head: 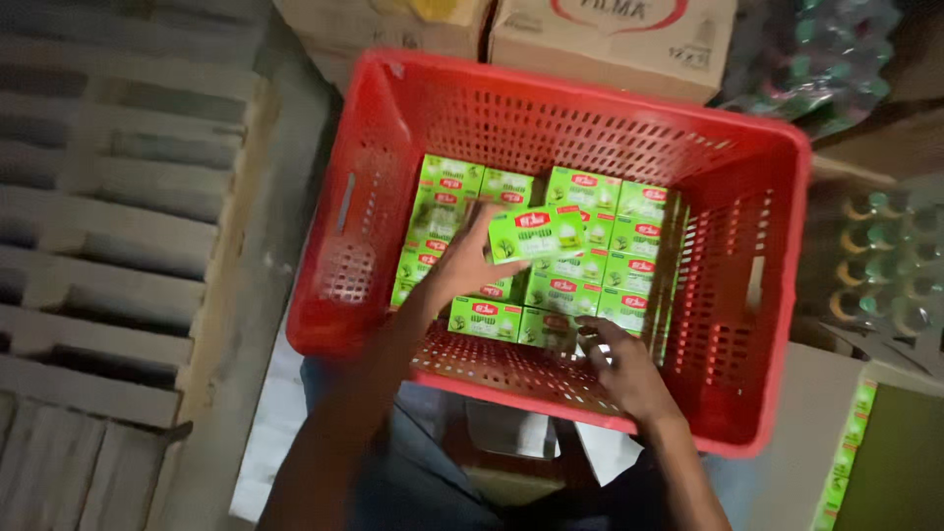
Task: The person transfers small green boxes from a red plastic basket into a larger cardboard box. They repeatedly pick up boxes from the basket and place them into the cardboard box, arranging them in rows.
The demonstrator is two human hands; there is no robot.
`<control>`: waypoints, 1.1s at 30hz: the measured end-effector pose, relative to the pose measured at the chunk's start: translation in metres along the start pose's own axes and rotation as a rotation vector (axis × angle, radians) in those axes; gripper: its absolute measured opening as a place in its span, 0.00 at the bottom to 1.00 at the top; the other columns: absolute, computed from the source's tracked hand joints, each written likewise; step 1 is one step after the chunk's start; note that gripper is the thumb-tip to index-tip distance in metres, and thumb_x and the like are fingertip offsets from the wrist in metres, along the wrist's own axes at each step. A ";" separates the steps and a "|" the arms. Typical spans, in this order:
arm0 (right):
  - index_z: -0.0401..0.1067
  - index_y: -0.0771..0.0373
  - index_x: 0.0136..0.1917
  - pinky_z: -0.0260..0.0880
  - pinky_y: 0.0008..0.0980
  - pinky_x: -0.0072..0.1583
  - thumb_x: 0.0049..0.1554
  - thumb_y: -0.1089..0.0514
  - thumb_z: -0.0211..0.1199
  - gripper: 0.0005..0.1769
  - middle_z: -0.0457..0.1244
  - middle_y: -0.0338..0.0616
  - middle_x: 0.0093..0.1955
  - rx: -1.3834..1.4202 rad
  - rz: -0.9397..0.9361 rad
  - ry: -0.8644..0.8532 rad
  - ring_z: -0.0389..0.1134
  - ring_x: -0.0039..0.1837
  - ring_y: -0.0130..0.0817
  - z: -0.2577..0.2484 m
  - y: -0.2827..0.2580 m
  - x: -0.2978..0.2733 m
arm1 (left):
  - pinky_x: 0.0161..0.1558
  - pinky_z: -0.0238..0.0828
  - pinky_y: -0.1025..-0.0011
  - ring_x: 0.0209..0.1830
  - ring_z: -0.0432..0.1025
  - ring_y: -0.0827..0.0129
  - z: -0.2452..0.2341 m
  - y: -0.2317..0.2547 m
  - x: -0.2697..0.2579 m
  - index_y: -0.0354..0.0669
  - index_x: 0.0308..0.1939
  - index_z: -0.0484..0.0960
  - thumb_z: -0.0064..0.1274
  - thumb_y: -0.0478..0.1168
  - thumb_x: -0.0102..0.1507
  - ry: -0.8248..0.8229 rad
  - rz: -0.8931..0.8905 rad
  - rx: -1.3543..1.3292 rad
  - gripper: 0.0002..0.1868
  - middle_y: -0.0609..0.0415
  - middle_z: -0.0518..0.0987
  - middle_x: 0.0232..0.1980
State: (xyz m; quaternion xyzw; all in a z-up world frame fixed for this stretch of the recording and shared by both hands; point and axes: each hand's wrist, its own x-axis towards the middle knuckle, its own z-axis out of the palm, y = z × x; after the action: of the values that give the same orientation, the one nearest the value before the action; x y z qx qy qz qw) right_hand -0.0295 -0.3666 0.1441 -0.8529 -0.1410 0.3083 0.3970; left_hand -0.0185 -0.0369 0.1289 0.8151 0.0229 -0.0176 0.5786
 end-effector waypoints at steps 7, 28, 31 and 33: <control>0.79 0.69 0.62 0.80 0.58 0.61 0.67 0.67 0.58 0.13 0.74 0.66 0.57 0.235 -0.009 0.486 0.76 0.62 0.64 -0.010 0.006 -0.007 | 0.56 0.80 0.30 0.69 0.66 0.26 0.064 0.051 -0.041 0.41 0.72 0.67 0.78 0.42 0.59 -0.003 0.050 -0.139 0.44 0.34 0.67 0.64; 0.60 0.51 0.84 0.63 0.70 0.76 0.48 0.60 0.77 0.53 0.43 0.58 0.89 0.061 -0.100 0.509 0.50 0.85 0.70 -0.158 0.001 -0.233 | 0.65 0.74 0.42 0.68 0.72 0.36 0.224 0.212 -0.052 0.42 0.67 0.74 0.77 0.41 0.57 -0.388 0.515 -0.056 0.38 0.42 0.73 0.63; 0.65 0.49 0.80 0.64 0.64 0.76 0.47 0.55 0.80 0.50 0.51 0.52 0.84 -0.202 -0.081 0.540 0.58 0.81 0.62 -0.165 0.016 -0.252 | 0.65 0.75 0.46 0.69 0.74 0.44 0.260 0.216 -0.051 0.48 0.69 0.76 0.79 0.43 0.54 -0.452 0.514 0.015 0.41 0.50 0.74 0.64; 0.68 0.49 0.78 0.66 0.60 0.75 0.48 0.53 0.79 0.45 0.58 0.47 0.78 -0.349 -0.076 0.559 0.63 0.76 0.56 -0.167 0.032 -0.258 | 0.63 0.76 0.46 0.68 0.76 0.44 0.283 0.216 -0.050 0.50 0.68 0.77 0.79 0.44 0.53 -0.481 0.520 0.039 0.41 0.51 0.74 0.64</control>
State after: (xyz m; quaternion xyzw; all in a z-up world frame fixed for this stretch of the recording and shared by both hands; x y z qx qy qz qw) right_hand -0.1222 -0.6110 0.3089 -0.9537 -0.1090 0.0184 0.2796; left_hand -0.0565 -0.3765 0.2419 0.7770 -0.3226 -0.0613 0.5371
